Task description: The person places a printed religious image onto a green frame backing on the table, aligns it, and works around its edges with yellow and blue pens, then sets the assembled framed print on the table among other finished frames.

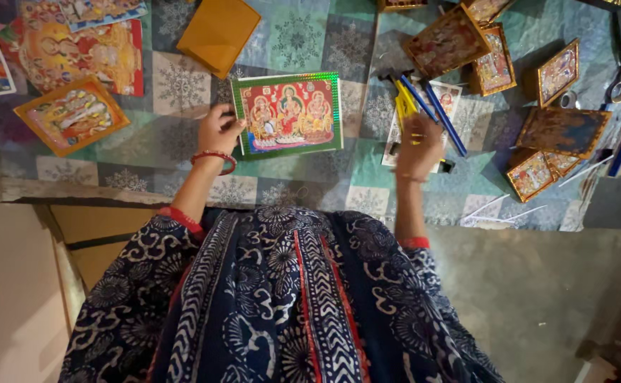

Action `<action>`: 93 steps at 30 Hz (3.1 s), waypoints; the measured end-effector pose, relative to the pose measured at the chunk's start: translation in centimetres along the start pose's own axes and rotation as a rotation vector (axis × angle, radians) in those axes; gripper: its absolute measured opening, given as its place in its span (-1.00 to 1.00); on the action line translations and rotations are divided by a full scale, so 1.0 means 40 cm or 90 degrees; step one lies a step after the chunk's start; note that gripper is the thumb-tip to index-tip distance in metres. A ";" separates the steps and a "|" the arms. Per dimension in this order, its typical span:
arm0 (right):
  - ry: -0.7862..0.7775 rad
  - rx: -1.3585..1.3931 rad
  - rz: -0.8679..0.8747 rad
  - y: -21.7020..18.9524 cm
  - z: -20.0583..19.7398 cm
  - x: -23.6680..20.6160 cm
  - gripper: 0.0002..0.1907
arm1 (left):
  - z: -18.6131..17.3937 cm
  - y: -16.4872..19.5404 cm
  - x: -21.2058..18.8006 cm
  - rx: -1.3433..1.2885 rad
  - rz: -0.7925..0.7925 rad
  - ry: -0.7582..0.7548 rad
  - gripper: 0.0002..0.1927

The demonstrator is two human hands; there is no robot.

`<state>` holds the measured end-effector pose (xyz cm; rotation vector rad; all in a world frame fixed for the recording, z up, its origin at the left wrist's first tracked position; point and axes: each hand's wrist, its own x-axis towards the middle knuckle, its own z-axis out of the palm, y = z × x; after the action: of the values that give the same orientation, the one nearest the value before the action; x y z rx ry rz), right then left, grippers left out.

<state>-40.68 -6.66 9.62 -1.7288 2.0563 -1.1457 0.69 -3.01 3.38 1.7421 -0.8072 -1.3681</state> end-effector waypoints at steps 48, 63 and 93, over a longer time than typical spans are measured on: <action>-0.369 0.416 0.302 -0.082 0.177 -0.024 -0.62 | -0.002 0.022 0.003 -0.135 -0.106 -0.066 -0.62; -0.479 0.449 0.310 -0.144 0.207 -0.012 -0.70 | -0.004 0.041 -0.027 -0.014 0.044 -0.049 -0.61; -0.512 0.340 0.280 -0.107 0.058 -0.144 -0.09 | 0.283 0.288 0.172 0.480 0.290 -0.276 -0.71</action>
<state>-34.48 -2.41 9.21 -1.1192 1.3598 -0.6182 -9.04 -16.71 8.42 1.6146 -2.0274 -1.2043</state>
